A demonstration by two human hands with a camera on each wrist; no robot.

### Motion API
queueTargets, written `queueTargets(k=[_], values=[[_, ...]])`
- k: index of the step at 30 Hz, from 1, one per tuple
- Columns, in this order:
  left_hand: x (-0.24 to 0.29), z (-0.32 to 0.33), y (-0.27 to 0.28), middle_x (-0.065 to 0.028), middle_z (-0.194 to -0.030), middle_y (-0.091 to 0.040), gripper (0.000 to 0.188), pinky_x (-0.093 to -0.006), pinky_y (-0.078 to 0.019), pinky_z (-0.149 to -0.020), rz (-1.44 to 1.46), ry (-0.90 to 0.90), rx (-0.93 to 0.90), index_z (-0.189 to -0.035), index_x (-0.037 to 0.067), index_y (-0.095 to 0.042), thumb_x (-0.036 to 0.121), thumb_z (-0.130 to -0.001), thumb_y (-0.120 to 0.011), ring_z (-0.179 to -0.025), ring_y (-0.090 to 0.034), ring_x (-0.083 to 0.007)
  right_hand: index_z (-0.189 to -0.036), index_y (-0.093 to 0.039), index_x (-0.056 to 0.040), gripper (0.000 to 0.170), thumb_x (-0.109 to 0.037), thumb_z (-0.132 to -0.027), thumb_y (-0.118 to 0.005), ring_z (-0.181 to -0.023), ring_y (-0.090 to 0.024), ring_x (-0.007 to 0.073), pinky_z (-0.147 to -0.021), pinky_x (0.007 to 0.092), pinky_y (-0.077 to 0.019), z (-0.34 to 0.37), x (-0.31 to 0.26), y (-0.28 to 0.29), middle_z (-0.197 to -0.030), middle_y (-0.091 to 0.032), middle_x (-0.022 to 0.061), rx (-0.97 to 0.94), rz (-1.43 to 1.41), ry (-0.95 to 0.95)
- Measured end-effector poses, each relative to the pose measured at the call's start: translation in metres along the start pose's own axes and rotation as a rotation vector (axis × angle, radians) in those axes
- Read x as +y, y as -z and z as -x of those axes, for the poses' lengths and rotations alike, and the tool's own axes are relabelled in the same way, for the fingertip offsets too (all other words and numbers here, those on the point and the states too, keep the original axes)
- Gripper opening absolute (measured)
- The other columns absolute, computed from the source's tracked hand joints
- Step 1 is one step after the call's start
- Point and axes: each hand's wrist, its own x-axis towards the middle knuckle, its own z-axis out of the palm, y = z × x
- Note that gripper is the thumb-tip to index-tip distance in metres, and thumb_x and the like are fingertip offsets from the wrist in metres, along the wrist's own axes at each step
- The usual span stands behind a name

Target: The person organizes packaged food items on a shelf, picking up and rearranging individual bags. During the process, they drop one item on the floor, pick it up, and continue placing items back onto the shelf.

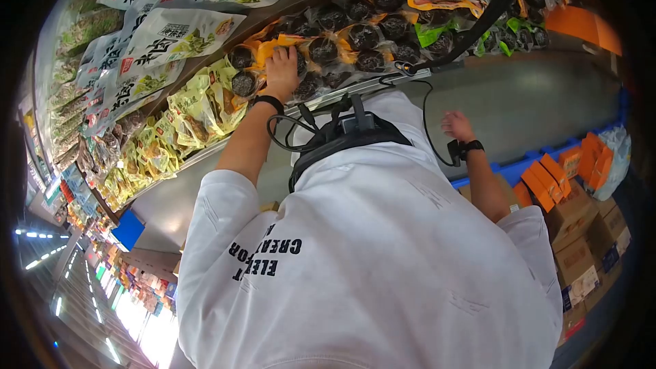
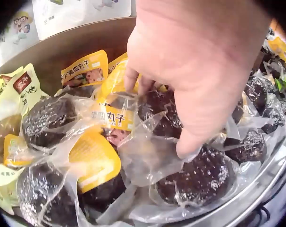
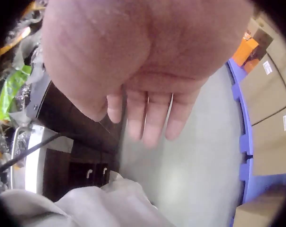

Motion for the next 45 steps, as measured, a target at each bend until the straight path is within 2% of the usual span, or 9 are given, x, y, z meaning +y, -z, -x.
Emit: queueTargets(k=[5,13,18,20,26,29,30,34,45], values=[[-0.006,-0.009,0.022,-0.0127,-0.110,-0.053,0.077,-0.0416,-0.0410,-0.086,0.041,-0.102,-0.090,-0.121,0.011,-0.050,0.034,-0.055,-0.083,-0.106,-0.051,-0.0309,-0.116,-0.053,-0.0103,0.024,-0.023,-0.096,-0.052,-0.061,-0.054,0.0100,-0.049,0.0236,-0.0412,0.007,0.019,-0.004,-0.081,-0.058,0.0009,0.066,-0.063,0.067],[-0.054,0.027,0.033,-0.0209,-0.118,-0.053,0.083,-0.0462,-0.0440,-0.091,0.363,-0.089,0.044,-0.127,0.005,-0.048,0.037,-0.060,-0.084,-0.110,-0.053,-0.0379,-0.122,-0.051,-0.0094,0.032,-0.028,-0.096,-0.051,-0.072,-0.058,0.0129,-0.063,0.0275,-0.0486,0.008,0.056,-0.008,-0.094,-0.062,0.0045,0.111,-0.073,0.233],[-0.103,0.069,0.056,-0.0223,-0.115,-0.057,0.073,-0.0434,-0.0465,-0.089,0.857,0.082,0.202,-0.130,0.003,-0.045,0.028,-0.070,-0.078,-0.103,-0.057,-0.0344,-0.117,-0.056,-0.0068,0.033,-0.031,-0.095,-0.056,-0.082,-0.062,0.0160,-0.068,0.0289,-0.0506,0.038,-0.026,-0.027,-0.095,-0.064,0.0047,0.327,-0.202,0.479],[-0.119,0.090,0.089,-0.0178,-0.116,-0.057,0.067,-0.0377,-0.0464,-0.090,1.536,0.250,0.113,-0.131,0.000,-0.043,0.023,-0.076,-0.074,-0.103,-0.058,-0.0264,-0.120,-0.055,-0.0057,0.038,-0.033,-0.094,-0.058,-0.085,-0.062,0.0163,-0.070,0.0274,-0.0503,0.022,-0.072,-0.014,-0.094,-0.065,0.0034,0.362,0.038,0.653],[-0.151,0.084,0.126,-0.0074,-0.114,-0.058,0.056,-0.0292,-0.0449,-0.088,2.114,-0.166,0.078,-0.132,-0.001,-0.042,0.016,-0.084,-0.066,-0.102,-0.057,-0.0165,-0.132,-0.050,-0.0033,0.050,-0.037,-0.094,-0.057,-0.112,-0.058,0.0189,-0.096,0.0300,-0.0448,0.171,-0.218,-0.169,-0.124,-0.059,0.0105,0.022,0.202,1.021],[-0.126,0.092,0.164,-0.0059,-0.111,-0.059,0.053,-0.0286,-0.0440,-0.086,2.119,-0.425,0.080,-0.130,0.002,-0.045,0.016,-0.085,-0.067,-0.101,-0.057,-0.0156,-0.142,-0.036,-0.0031,0.065,-0.038,-0.092,-0.060,-0.118,-0.055,0.0222,-0.101,0.0321,-0.0423,0.174,-0.246,-0.234,-0.130,-0.055,0.0142,-0.433,0.413,1.147],[-0.116,0.090,0.168,-0.0060,-0.111,-0.059,0.052,-0.0291,-0.0437,-0.088,2.114,-0.422,0.089,-0.129,0.001,-0.046,0.016,-0.084,-0.068,-0.101,-0.057,-0.0157,-0.136,-0.042,-0.0016,0.061,-0.038,-0.092,-0.062,-0.101,-0.059,0.0188,-0.086,0.0298,-0.0492,0.222,-0.246,-0.286,-0.117,-0.059,0.0099,-0.368,0.308,0.863],[-0.098,0.104,0.184,-0.0069,-0.114,-0.059,0.057,-0.0292,-0.0438,-0.092,1.976,-0.555,0.165,-0.134,0.000,-0.045,0.010,-0.083,-0.069,-0.104,-0.056,-0.0156,-0.129,-0.047,-0.0041,0.053,-0.031,-0.089,-0.067,-0.097,-0.055,0.0126,-0.082,0.0264,-0.0474,0.220,-0.241,-0.382,-0.110,-0.058,0.0053,-0.634,0.366,0.953],[-0.150,0.119,0.140,-0.0092,-0.108,-0.063,0.037,-0.0272,-0.0531,-0.083,1.849,-0.175,0.317,-0.118,-0.002,-0.058,0.019,-0.089,-0.067,-0.092,-0.064,-0.0150,-0.134,-0.035,-0.0029,0.066,-0.024,-0.085,-0.074,-0.096,-0.057,0.0138,-0.077,0.0274,-0.0507,0.204,-0.212,-0.451,-0.109,-0.057,0.0086,-0.470,0.145,1.057]])
